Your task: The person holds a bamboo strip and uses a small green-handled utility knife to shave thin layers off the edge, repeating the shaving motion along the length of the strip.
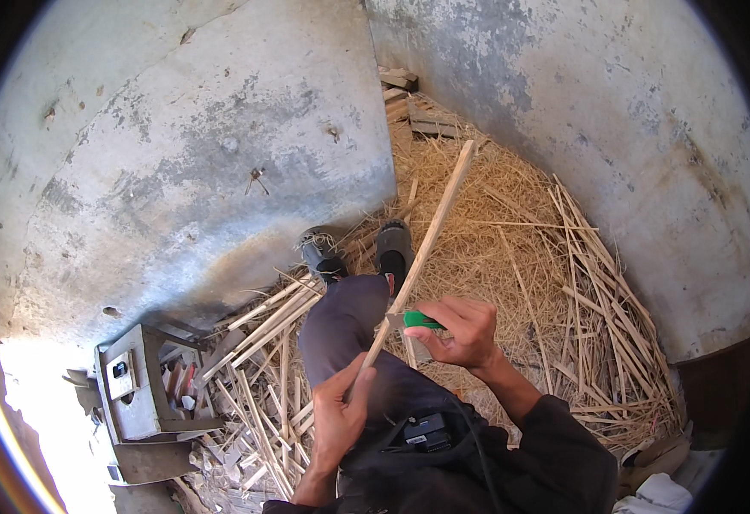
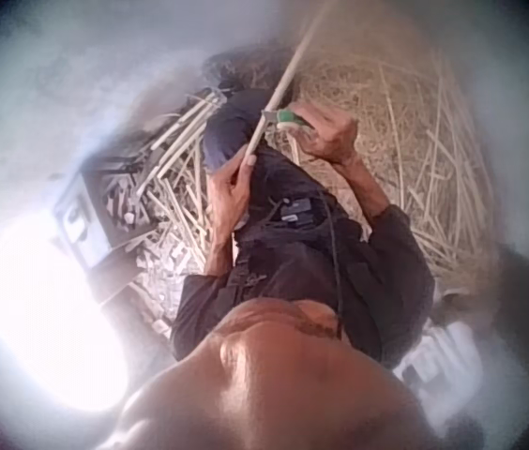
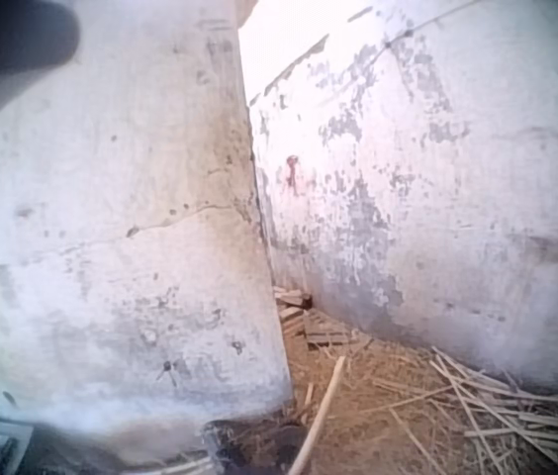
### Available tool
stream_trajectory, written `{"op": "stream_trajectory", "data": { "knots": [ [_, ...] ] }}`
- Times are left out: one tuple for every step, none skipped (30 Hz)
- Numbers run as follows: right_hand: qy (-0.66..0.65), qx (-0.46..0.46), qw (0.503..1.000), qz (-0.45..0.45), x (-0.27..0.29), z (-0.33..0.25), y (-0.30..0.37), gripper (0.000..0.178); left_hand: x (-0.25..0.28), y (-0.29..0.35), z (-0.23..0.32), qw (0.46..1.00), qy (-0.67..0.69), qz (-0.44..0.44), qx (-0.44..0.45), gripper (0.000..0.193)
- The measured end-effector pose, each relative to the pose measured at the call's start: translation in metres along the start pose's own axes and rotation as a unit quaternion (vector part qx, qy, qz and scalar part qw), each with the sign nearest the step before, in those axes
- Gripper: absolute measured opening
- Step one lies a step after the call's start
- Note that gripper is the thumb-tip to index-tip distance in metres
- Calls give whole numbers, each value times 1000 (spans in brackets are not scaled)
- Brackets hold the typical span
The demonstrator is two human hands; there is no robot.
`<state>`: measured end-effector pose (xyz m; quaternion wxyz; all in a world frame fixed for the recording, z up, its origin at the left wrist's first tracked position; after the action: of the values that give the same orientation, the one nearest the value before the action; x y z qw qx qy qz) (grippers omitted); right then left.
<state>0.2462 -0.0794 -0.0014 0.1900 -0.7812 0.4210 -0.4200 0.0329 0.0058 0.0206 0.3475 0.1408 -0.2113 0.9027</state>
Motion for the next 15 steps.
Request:
{"op": "stream_trajectory", "data": {
  "knots": [
    [5,2,1000,2,0,0,0,37,0,0,1,1000,4,-3,8,29],
    [10,5,1000,3,0,1,1,37,0,0,2,1000,9,-5,16,29],
    [10,5,1000,3,0,1,1,37,0,0,2,1000,9,-5,16,29],
    [9,4,1000,6,0,1,0,37,0,1,1,1000,9,-4,20,29],
    [9,3,1000,9,-1,1,0,37,0,2,1,1000,9,-4,24,30],
    [9,3,1000,8,-1,1,0,37,0,3,-1,1000,9,-4,24,30],
    [11,4,1000,4,-1,1,0,37,-1,4,-5,1000,13,3,19,30],
    [14,5,1000,1,0,1,-1,36,-1,4,-6,1000,17,8,14,30],
    [15,5,1000,2,-1,3,-1,36,0,4,-5,1000,18,8,13,30],
    [8,-1,1000,12,-1,7,0,36,3,4,-1,998,16,-15,53,30],
    [0,-6,1000,21,-1,10,-1,36,4,5,0,995,14,-36,94,30],
    [0,-6,1000,21,0,11,-3,36,4,6,-2,995,14,-36,94,30],
    [7,-17,999,28,2,12,-6,35,4,8,-4,997,10,-28,75,30],
    [14,-29,999,34,4,14,-8,34,4,10,-5,998,6,-20,56,30],
    [15,-30,999,34,6,17,-11,34,6,10,-4,998,7,-21,56,30]
  ]
}}
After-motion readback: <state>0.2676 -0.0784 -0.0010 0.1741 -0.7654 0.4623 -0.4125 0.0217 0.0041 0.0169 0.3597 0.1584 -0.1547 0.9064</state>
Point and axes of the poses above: each hand's wrist, its own y-axis away from the middle knuckle, its own x-axis out of the back of the hand, z = x × y, the point moved 2 cm from there along -y, towards the middle knuckle, and after that the axes turned 13 degrees about -x, right-handed, at the moved point
